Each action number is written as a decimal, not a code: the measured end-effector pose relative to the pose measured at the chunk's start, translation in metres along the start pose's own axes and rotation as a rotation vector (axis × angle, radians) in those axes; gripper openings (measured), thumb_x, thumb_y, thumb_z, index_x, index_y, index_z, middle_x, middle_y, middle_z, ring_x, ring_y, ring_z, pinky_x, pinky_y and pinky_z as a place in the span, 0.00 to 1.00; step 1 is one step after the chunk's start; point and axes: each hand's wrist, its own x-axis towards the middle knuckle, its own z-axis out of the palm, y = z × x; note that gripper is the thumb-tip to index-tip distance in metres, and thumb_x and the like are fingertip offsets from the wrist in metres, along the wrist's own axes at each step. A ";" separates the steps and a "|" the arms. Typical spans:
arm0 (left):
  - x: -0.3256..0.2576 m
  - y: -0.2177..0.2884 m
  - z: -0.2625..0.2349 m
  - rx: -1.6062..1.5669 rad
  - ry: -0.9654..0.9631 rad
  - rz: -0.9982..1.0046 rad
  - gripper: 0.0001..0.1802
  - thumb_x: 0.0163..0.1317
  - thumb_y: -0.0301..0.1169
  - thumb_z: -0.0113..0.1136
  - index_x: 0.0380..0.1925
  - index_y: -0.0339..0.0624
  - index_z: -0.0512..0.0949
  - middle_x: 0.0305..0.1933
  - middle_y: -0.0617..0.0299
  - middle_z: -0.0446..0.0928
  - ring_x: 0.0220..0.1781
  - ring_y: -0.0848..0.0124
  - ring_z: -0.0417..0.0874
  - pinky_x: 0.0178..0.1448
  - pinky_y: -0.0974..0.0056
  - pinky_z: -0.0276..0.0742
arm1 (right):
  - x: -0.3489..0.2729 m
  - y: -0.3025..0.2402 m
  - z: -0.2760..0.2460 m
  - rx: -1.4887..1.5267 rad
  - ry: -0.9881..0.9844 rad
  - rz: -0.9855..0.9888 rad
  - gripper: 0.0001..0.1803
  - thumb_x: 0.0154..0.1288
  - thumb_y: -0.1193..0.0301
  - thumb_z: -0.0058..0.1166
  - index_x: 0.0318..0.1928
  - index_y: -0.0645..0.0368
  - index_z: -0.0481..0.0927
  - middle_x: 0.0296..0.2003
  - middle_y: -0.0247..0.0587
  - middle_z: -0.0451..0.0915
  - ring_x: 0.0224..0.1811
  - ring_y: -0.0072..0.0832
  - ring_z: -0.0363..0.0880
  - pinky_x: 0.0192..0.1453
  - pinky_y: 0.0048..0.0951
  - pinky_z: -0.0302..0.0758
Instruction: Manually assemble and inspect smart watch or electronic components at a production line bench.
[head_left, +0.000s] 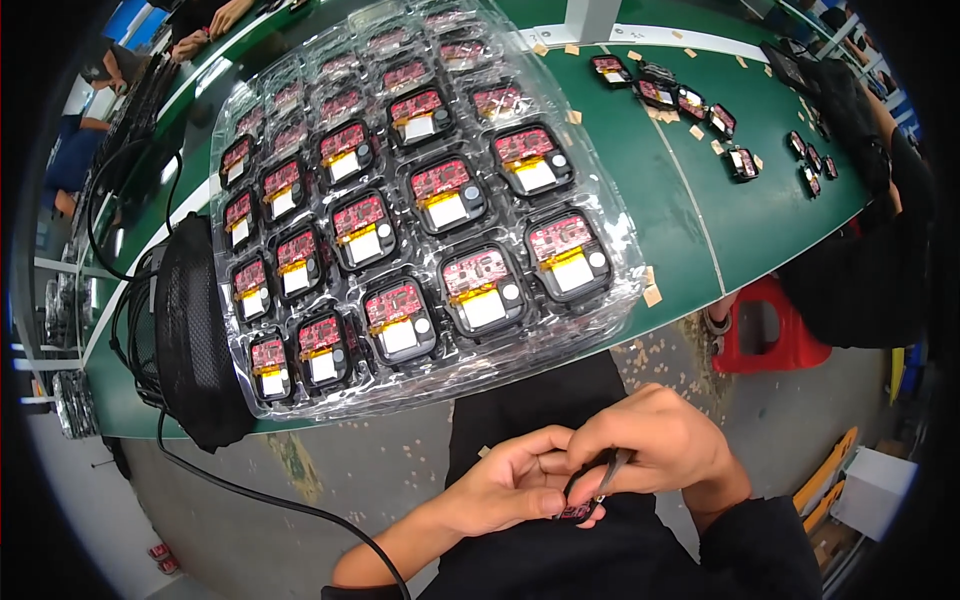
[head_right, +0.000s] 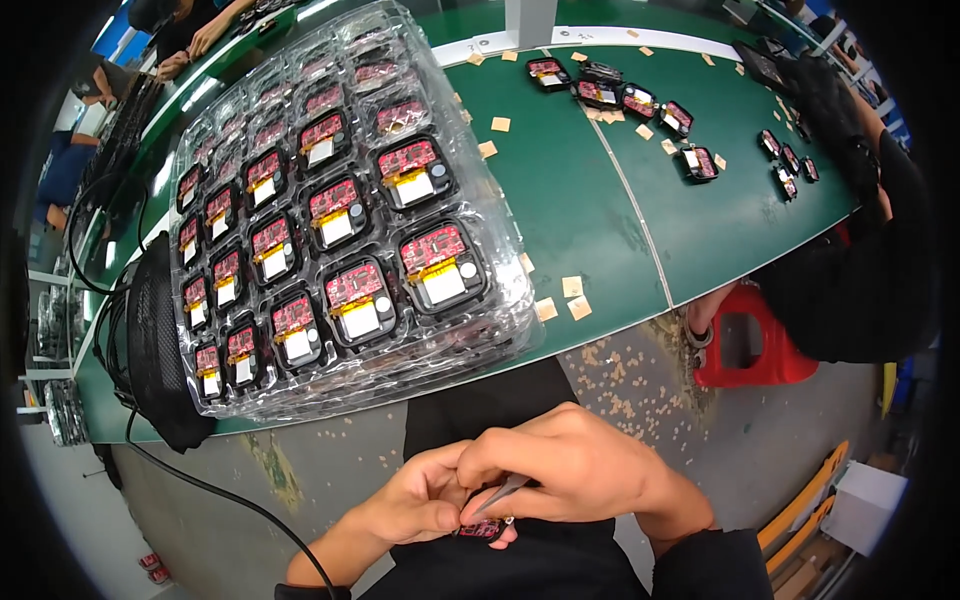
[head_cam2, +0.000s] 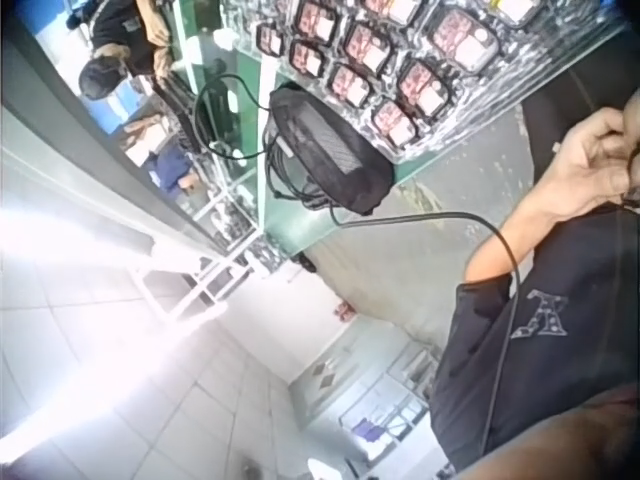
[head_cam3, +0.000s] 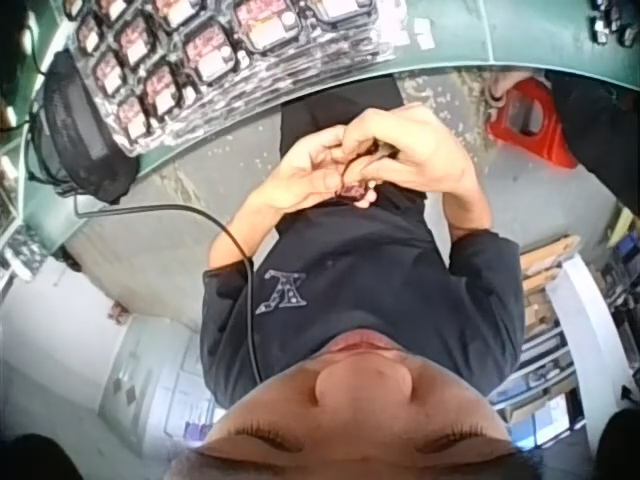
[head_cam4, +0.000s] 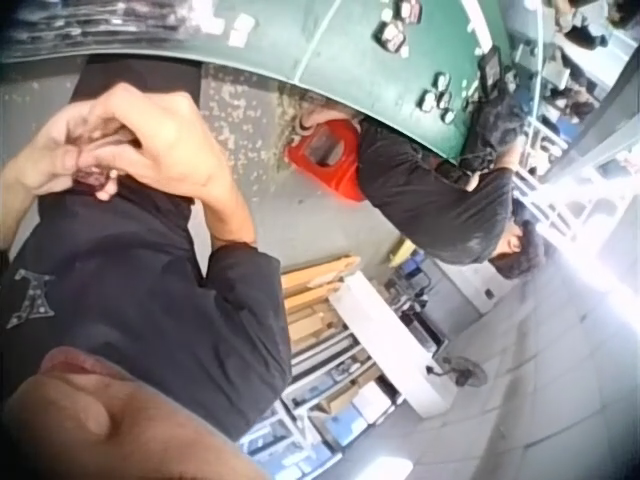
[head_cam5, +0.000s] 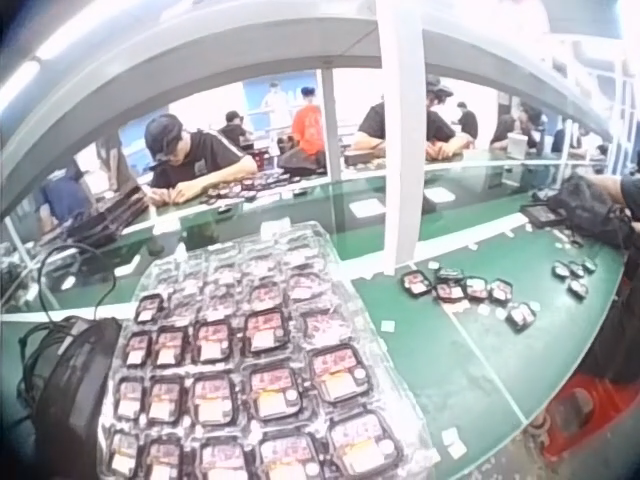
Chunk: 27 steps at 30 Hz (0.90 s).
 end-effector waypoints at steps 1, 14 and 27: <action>-0.001 0.001 0.000 -0.006 0.003 0.001 0.32 0.70 0.35 0.68 0.66 0.34 0.65 0.60 0.50 0.78 0.58 0.61 0.85 0.66 0.58 0.80 | 0.000 -0.002 0.001 0.050 0.005 0.080 0.13 0.60 0.75 0.71 0.45 0.60 0.85 0.34 0.41 0.87 0.35 0.36 0.90 0.37 0.32 0.84; -0.005 0.002 -0.015 -0.037 0.032 0.104 0.32 0.68 0.24 0.65 0.70 0.32 0.65 0.65 0.48 0.75 0.65 0.57 0.80 0.71 0.54 0.75 | 0.004 0.012 0.003 -0.092 0.166 0.053 0.23 0.60 0.70 0.72 0.54 0.62 0.81 0.44 0.46 0.82 0.44 0.39 0.84 0.43 0.33 0.81; -0.005 -0.017 -0.014 0.301 0.350 0.646 0.33 0.55 0.19 0.75 0.61 0.41 0.74 0.61 0.46 0.73 0.67 0.50 0.78 0.74 0.47 0.73 | -0.015 0.020 0.030 -0.744 0.306 -0.097 0.18 0.53 0.75 0.71 0.46 0.59 0.86 0.36 0.35 0.82 0.27 0.27 0.80 0.27 0.27 0.76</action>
